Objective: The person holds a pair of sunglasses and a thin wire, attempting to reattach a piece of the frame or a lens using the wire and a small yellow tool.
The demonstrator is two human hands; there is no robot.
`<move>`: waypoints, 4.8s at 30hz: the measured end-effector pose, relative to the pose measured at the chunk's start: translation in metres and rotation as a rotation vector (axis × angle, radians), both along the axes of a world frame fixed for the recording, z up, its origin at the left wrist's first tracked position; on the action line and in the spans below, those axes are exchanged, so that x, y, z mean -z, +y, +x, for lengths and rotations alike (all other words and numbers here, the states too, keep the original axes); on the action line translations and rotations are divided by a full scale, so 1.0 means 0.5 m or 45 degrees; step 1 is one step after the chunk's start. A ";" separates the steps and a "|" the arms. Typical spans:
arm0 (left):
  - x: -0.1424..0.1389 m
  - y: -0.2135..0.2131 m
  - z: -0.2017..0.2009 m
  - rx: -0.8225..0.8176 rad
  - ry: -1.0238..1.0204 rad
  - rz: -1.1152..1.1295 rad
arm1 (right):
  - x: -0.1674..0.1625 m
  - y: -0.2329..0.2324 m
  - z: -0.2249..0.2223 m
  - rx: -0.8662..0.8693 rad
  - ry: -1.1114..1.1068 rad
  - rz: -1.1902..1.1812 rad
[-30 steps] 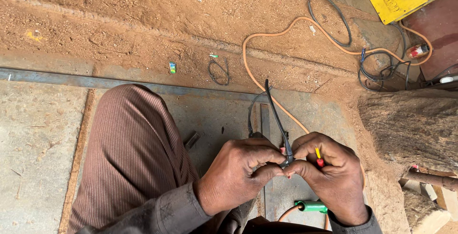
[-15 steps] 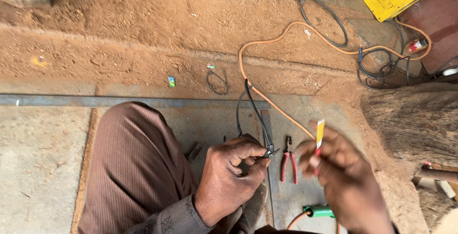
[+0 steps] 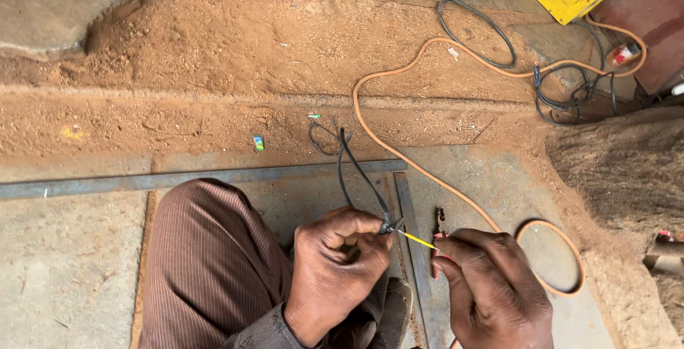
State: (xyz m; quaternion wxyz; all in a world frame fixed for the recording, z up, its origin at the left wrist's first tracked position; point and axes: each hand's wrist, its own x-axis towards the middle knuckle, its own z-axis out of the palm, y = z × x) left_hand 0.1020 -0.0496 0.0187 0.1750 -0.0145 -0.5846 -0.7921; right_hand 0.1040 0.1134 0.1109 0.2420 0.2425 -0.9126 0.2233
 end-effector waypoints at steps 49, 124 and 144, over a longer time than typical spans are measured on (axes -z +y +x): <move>-0.003 -0.009 0.000 0.113 -0.237 0.212 | 0.001 0.001 -0.005 -0.102 0.207 0.135; -0.030 -0.046 -0.013 0.279 -0.504 0.427 | 0.007 -0.013 -0.015 -0.183 0.306 0.191; -0.024 -0.044 0.002 0.112 -0.293 0.165 | 0.033 -0.014 -0.006 -0.033 0.111 0.249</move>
